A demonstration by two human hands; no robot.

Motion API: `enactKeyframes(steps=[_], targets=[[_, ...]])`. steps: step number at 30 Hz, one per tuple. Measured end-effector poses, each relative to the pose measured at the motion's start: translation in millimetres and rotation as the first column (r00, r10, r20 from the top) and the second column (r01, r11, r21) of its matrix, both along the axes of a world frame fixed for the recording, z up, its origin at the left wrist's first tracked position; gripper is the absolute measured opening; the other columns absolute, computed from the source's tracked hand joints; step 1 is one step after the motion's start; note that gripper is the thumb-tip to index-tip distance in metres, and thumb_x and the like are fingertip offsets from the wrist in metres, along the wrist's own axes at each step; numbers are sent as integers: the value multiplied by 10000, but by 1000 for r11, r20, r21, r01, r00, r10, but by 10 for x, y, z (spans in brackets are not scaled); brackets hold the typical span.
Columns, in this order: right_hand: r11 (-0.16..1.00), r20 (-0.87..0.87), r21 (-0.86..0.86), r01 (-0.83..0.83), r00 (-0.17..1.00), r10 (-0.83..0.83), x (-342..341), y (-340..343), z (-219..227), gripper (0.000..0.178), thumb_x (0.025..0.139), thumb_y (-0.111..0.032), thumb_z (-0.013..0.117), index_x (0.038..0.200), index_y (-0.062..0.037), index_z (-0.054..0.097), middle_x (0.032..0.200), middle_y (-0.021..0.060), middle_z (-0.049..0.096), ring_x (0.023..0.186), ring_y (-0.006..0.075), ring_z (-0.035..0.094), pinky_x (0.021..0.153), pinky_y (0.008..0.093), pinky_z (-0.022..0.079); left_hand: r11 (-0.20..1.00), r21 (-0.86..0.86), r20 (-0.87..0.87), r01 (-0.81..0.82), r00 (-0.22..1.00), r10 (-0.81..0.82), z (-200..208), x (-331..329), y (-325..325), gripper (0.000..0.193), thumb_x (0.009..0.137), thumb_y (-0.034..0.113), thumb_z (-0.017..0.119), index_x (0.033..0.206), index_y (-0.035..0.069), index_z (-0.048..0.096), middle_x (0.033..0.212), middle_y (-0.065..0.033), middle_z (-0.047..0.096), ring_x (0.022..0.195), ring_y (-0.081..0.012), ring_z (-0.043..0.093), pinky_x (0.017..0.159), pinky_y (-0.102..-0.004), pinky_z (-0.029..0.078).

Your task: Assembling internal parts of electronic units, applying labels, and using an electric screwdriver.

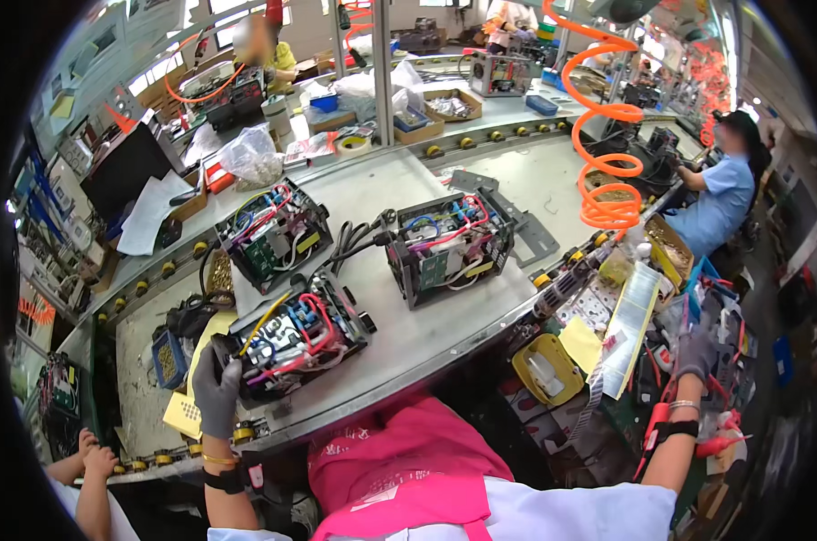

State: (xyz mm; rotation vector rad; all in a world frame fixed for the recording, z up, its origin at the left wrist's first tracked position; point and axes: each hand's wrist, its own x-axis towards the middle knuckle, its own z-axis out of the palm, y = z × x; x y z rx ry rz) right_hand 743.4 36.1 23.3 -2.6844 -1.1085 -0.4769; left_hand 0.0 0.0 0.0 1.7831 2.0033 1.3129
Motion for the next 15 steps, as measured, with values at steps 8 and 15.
enactKeyframes(steps=[8, 15], targets=[[369, -139, 539, -757, 353, 925, -2341, 811, 207, 299, 847, -200, 665, 1083, -18, 634, 936, 149, 643, 807, 230, 621, 729, 312, 492, 990, 45, -297, 135, 948, -116, -359, 558, -908, 763, 766, 323, 712, 1358, -51, 408, 669, -63, 579, 525, -244, 566, 491, -340, 443], [570, -465, 360, -739, 387, 796, -2651, 2397, -216, 575, 868, -460, 623, 1208, 2, 578, 1022, 138, 657, 940, 214, 606, 829, 312, 466, 982, -42, -508, 185, 842, -180, -489, 610, -1229, 889, 734, 303, 758, 1388, -88, 299, 682, -81, 574, 537, -263, 571, 504, -360, 452]])
